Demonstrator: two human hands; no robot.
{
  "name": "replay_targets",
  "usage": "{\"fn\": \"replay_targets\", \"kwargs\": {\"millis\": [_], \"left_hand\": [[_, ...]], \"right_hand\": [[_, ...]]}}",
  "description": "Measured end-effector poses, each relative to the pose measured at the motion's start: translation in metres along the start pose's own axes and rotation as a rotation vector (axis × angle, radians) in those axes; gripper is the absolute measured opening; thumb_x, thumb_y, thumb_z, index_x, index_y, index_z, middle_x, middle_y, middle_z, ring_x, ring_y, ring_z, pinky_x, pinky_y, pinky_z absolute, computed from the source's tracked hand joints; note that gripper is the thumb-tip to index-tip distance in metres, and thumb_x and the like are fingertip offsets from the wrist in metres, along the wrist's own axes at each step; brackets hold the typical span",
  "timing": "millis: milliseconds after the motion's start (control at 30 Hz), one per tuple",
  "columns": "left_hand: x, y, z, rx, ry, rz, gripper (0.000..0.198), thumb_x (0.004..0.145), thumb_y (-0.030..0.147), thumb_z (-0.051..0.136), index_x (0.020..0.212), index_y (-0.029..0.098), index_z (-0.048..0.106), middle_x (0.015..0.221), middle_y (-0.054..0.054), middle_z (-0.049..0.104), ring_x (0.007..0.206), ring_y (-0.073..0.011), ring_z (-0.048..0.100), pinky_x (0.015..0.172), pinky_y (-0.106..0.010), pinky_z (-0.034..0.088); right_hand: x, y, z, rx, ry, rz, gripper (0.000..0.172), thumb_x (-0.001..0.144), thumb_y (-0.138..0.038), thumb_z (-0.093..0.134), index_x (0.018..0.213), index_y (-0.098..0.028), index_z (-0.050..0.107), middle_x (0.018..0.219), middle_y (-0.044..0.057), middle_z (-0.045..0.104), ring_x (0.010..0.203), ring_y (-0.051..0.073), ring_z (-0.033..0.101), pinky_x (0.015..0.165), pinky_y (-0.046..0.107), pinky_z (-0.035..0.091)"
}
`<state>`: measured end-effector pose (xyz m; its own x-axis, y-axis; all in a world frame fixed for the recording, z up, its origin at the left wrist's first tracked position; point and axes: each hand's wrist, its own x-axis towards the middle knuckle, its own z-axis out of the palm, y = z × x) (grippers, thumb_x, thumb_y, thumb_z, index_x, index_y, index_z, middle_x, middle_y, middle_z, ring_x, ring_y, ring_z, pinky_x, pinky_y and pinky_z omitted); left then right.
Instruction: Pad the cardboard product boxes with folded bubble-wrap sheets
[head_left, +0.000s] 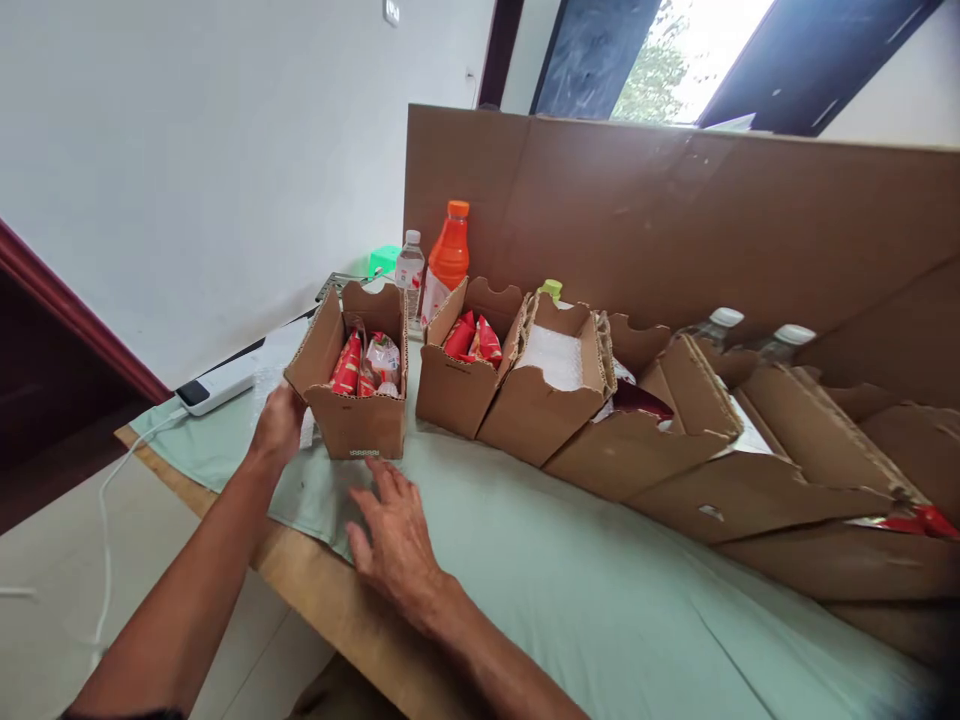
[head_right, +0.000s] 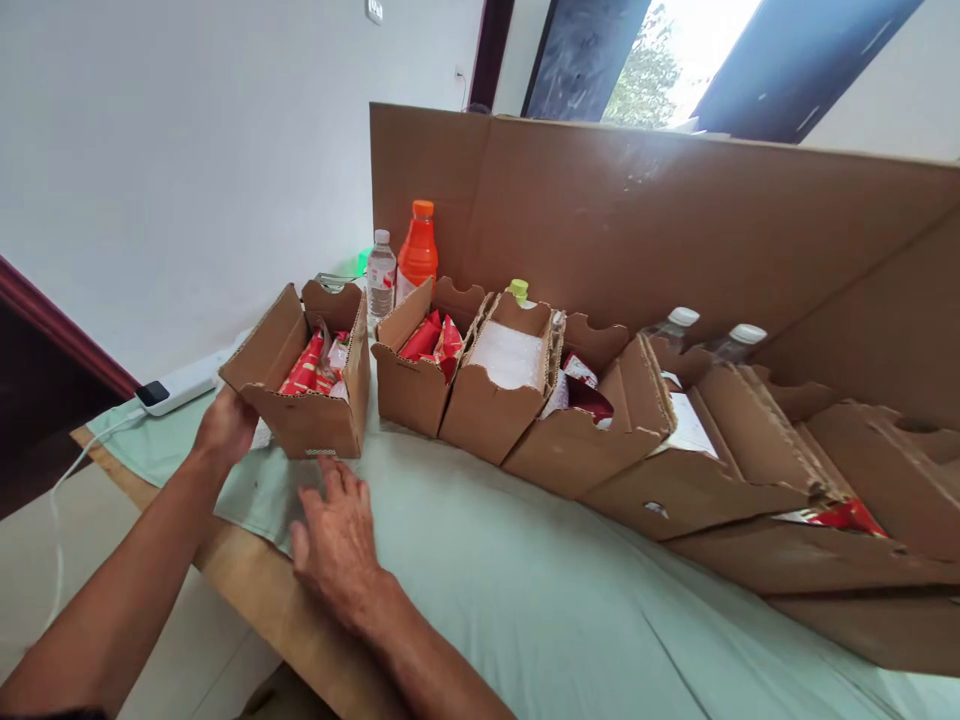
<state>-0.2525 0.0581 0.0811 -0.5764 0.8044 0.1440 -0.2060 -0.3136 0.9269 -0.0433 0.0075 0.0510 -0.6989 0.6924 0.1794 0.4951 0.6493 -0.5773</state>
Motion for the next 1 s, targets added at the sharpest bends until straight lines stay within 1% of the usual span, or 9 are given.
{"fn": "replay_targets", "kwargs": {"millis": [67,133,200,300,467,600,833,933,1000], "left_hand": [[-0.028,-0.006,-0.013,0.029,-0.054,0.008,0.052,0.083,0.065,0.072,0.115,0.023,0.071,0.127,-0.008,0.071,0.125,-0.0314,0.062,0.105,-0.044,0.052],[-0.047,-0.011,-0.020,0.118,-0.133,0.002,0.059,0.073,0.055,0.084,0.121,0.024,0.068,0.131,-0.008,0.070,0.127,-0.0327,0.061,0.107,-0.043,0.050],[-0.052,-0.015,-0.021,0.235,-0.200,0.000,0.066,0.070,0.043,0.089,0.127,0.022,0.063,0.132,-0.010,0.069,0.126,-0.0322,0.062,0.106,-0.042,0.049],[-0.035,-0.015,-0.015,0.320,-0.254,0.007,0.060,0.072,0.041,0.086,0.122,0.020,0.063,0.127,-0.010,0.071,0.124,-0.0318,0.063,0.106,-0.042,0.049],[0.009,-0.009,0.001,0.341,-0.328,0.042,0.057,0.069,0.037,0.081,0.120,0.019,0.064,0.129,-0.010,0.069,0.129,-0.0329,0.058,0.110,-0.043,0.046],[0.033,-0.015,0.015,0.368,-0.348,0.070,0.055,0.067,0.028,0.074,0.119,0.017,0.064,0.131,-0.011,0.068,0.130,-0.0321,0.056,0.115,-0.043,0.041],[0.063,-0.019,0.025,0.442,-0.267,0.081,0.051,0.066,0.023,0.067,0.116,0.015,0.065,0.120,-0.013,0.072,0.117,-0.0312,0.065,0.109,-0.050,0.047],[0.047,-0.018,0.022,0.521,-0.119,0.079,0.058,0.071,0.023,0.069,0.127,0.014,0.060,0.130,-0.017,0.067,0.125,-0.0349,0.061,0.111,-0.055,0.044],[0.015,-0.017,0.022,0.589,-0.024,0.154,0.061,0.077,0.024,0.070,0.136,0.016,0.056,0.143,-0.016,0.059,0.136,-0.0333,0.052,0.118,-0.053,0.037]], "right_hand": [[-0.008,0.017,-0.002,-0.014,0.060,-0.006,0.033,0.084,-0.014,0.065,0.116,-0.015,0.074,0.148,0.017,0.057,0.138,0.033,0.050,0.112,0.052,0.045],[-0.014,0.029,-0.002,-0.021,0.110,0.010,0.034,0.083,-0.010,0.062,0.116,-0.015,0.073,0.141,0.017,0.061,0.134,0.031,0.053,0.109,0.050,0.047],[-0.016,0.036,-0.001,-0.025,0.125,0.022,0.040,0.082,-0.007,0.061,0.120,-0.014,0.071,0.141,0.018,0.060,0.134,0.031,0.052,0.109,0.052,0.046],[-0.016,0.039,0.004,-0.025,0.124,0.026,0.043,0.081,-0.007,0.062,0.123,-0.013,0.069,0.143,0.019,0.059,0.135,0.032,0.050,0.109,0.054,0.046],[-0.017,0.039,0.007,-0.019,0.121,0.033,0.034,0.084,-0.009,0.063,0.116,-0.014,0.072,0.142,0.018,0.060,0.134,0.032,0.051,0.109,0.053,0.046],[-0.019,0.039,0.005,-0.025,0.119,0.046,0.031,0.085,-0.011,0.064,0.115,-0.015,0.072,0.144,0.017,0.059,0.134,0.031,0.051,0.111,0.051,0.045],[-0.019,0.038,0.003,-0.055,0.118,0.036,0.031,0.085,-0.012,0.065,0.115,-0.017,0.072,0.144,0.015,0.060,0.133,0.030,0.052,0.110,0.049,0.045],[-0.016,0.036,0.000,-0.046,0.100,0.043,0.029,0.086,-0.012,0.066,0.114,-0.016,0.072,0.142,0.017,0.061,0.132,0.031,0.053,0.109,0.051,0.046],[-0.015,0.033,-0.001,-0.018,0.076,0.052,0.028,0.087,-0.011,0.066,0.115,-0.013,0.072,0.143,0.019,0.060,0.134,0.031,0.052,0.111,0.050,0.044]]}}
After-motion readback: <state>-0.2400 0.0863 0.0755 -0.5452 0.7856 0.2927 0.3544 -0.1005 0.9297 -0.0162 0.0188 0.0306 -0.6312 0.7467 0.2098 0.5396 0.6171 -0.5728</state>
